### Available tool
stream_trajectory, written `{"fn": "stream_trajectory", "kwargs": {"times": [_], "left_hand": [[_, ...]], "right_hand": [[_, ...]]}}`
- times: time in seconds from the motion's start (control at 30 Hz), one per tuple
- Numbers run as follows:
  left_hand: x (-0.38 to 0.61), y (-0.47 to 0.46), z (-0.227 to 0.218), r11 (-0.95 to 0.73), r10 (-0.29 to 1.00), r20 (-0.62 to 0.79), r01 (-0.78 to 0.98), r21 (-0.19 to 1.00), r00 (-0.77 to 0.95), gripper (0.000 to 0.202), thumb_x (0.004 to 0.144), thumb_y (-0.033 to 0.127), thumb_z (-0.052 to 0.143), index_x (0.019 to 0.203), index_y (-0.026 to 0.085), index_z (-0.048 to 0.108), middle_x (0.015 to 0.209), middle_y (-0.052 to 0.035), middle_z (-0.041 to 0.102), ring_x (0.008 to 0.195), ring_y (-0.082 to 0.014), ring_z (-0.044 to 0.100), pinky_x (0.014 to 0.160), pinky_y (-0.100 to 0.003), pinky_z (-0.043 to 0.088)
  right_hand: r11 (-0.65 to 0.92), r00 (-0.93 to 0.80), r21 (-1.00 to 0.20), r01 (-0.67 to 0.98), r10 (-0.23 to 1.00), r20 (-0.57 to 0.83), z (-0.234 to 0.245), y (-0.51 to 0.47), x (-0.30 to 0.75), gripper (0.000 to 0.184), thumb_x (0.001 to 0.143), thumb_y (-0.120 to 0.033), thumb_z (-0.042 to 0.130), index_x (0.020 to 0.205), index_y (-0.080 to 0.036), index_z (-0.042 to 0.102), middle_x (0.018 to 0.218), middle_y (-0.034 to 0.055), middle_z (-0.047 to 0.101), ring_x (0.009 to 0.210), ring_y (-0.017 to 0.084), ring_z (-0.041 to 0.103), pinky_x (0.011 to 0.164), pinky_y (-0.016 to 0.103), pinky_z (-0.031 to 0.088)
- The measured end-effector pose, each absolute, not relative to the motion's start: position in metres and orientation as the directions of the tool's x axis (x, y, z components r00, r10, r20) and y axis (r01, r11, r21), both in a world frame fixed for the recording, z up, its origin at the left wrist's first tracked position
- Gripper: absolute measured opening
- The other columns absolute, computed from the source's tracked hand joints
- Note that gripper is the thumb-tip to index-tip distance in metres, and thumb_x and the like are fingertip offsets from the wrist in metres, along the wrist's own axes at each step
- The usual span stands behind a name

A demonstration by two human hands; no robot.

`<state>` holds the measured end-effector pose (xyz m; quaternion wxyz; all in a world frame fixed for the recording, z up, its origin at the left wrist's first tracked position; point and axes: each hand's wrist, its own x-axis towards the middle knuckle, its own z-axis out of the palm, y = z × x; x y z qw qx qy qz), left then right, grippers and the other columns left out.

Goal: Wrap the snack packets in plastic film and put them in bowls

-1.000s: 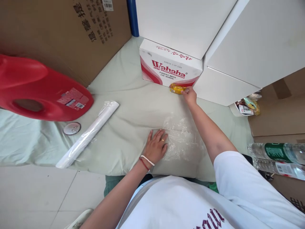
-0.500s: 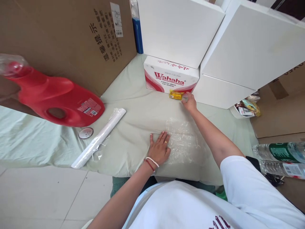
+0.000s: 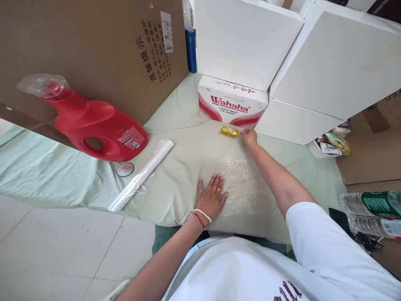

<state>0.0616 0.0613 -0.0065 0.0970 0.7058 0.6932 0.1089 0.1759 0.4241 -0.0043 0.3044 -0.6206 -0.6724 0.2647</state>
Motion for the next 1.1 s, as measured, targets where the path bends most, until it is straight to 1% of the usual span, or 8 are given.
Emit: {"fn": "stream_trajectory", "kwargs": {"times": [0.23, 0.3, 0.43, 0.57, 0.7, 0.8, 0.93, 1.1], "left_hand": [[0.056, 0.046, -0.009, 0.022, 0.998, 0.053, 0.953, 0.302, -0.04, 0.067, 0.107, 0.05, 0.035, 0.162, 0.014, 0.038, 0.171, -0.0169, 0.031, 0.16, -0.0326, 0.028, 0.129, -0.068, 0.014], [0.056, 0.046, -0.009, 0.021, 0.998, 0.043, 0.948, 0.318, -0.036, 0.067, 0.107, 0.05, 0.033, 0.163, 0.014, 0.037, 0.171, -0.0167, 0.031, 0.16, -0.0318, 0.028, 0.13, -0.068, 0.012], [0.057, 0.048, -0.007, 0.016, 0.999, 0.032, 0.94, 0.341, -0.028, 0.068, 0.106, 0.051, 0.034, 0.163, 0.014, 0.035, 0.171, -0.0167, 0.031, 0.16, -0.0309, 0.029, 0.13, -0.068, 0.008], [0.057, 0.047, -0.007, 0.012, 0.999, 0.042, 0.936, 0.352, -0.029, 0.071, 0.105, 0.053, 0.035, 0.164, 0.014, 0.035, 0.171, -0.0175, 0.029, 0.161, -0.0319, 0.028, 0.13, -0.067, 0.006], [0.057, 0.047, -0.01, 0.0, 0.998, 0.054, 0.937, 0.349, -0.02, 0.073, 0.104, 0.055, 0.036, 0.164, 0.013, 0.033, 0.172, -0.0176, 0.027, 0.161, -0.0319, 0.026, 0.13, -0.068, 0.003], [0.057, 0.047, -0.012, -0.007, 0.998, 0.057, 0.945, 0.328, -0.012, 0.075, 0.103, 0.055, 0.038, 0.164, 0.012, 0.033, 0.172, -0.0184, 0.025, 0.161, -0.0329, 0.026, 0.129, -0.069, 0.003], [0.057, 0.048, -0.012, -0.014, 0.999, 0.05, 0.957, 0.29, 0.0, 0.077, 0.102, 0.053, 0.039, 0.165, 0.01, 0.03, 0.172, -0.0204, 0.026, 0.16, -0.0365, 0.027, 0.127, -0.073, 0.007], [0.059, 0.049, -0.011, -0.007, 0.998, 0.055, 0.963, 0.27, -0.008, 0.076, 0.102, 0.053, 0.038, 0.165, 0.011, 0.03, 0.171, -0.0206, 0.028, 0.159, -0.0384, 0.03, 0.127, -0.072, 0.009]], "right_hand": [[0.454, -0.433, -0.471, 0.756, 0.887, 0.158, 0.022, 0.398, 0.15, 0.071, 0.077, -0.042, 0.08, 0.142, -0.025, 0.059, 0.147, 0.0136, 0.053, 0.133, 0.034, 0.046, 0.114, 0.05, 0.04], [0.459, -0.47, -0.391, 0.797, 0.88, 0.076, 0.02, 0.393, 0.142, 0.076, 0.077, -0.042, 0.081, 0.147, -0.023, 0.056, 0.148, 0.0167, 0.053, 0.134, 0.039, 0.044, 0.111, 0.054, 0.042], [0.398, -0.424, -0.39, 0.83, 0.906, 0.022, 0.016, 0.381, 0.149, 0.055, 0.089, -0.034, 0.066, 0.142, -0.019, 0.06, 0.13, 0.0172, 0.066, 0.124, 0.037, 0.053, 0.108, 0.054, 0.044], [0.234, -0.261, -0.676, 0.699, 0.963, 0.065, 0.033, 0.35, 0.191, 0.048, 0.09, -0.04, 0.061, 0.134, -0.022, 0.063, 0.129, 0.0115, 0.068, 0.119, 0.029, 0.062, 0.105, 0.048, 0.051], [-0.013, -0.264, -0.937, 0.35, 0.958, -0.112, 0.069, 0.295, 0.251, 0.045, 0.086, -0.046, 0.067, 0.124, -0.023, 0.067, 0.124, 0.0087, 0.069, 0.105, 0.023, 0.07, 0.083, 0.037, 0.063], [-0.236, -0.463, -0.922, 0.308, 0.81, -0.361, 0.088, 0.246, 0.277, 0.045, 0.082, -0.05, 0.076, 0.117, -0.022, 0.07, 0.101, 0.0067, 0.075, 0.08, 0.021, 0.074, 0.062, 0.031, 0.063], [-0.395, -0.563, -0.835, 0.383, 0.617, -0.55, 0.077, 0.191, 0.275, 0.042, 0.081, -0.052, 0.079, 0.109, -0.021, 0.072, 0.081, 0.0031, 0.075, 0.055, 0.016, 0.069, 0.039, 0.021, 0.048], [-0.559, -0.492, -0.8, 0.219, 0.645, -0.585, 0.041, 0.165, 0.286, 0.039, 0.082, -0.045, 0.079, 0.111, -0.021, 0.069, 0.08, 0.001, 0.075, 0.047, 0.011, 0.064, 0.032, 0.016, 0.038]]}}
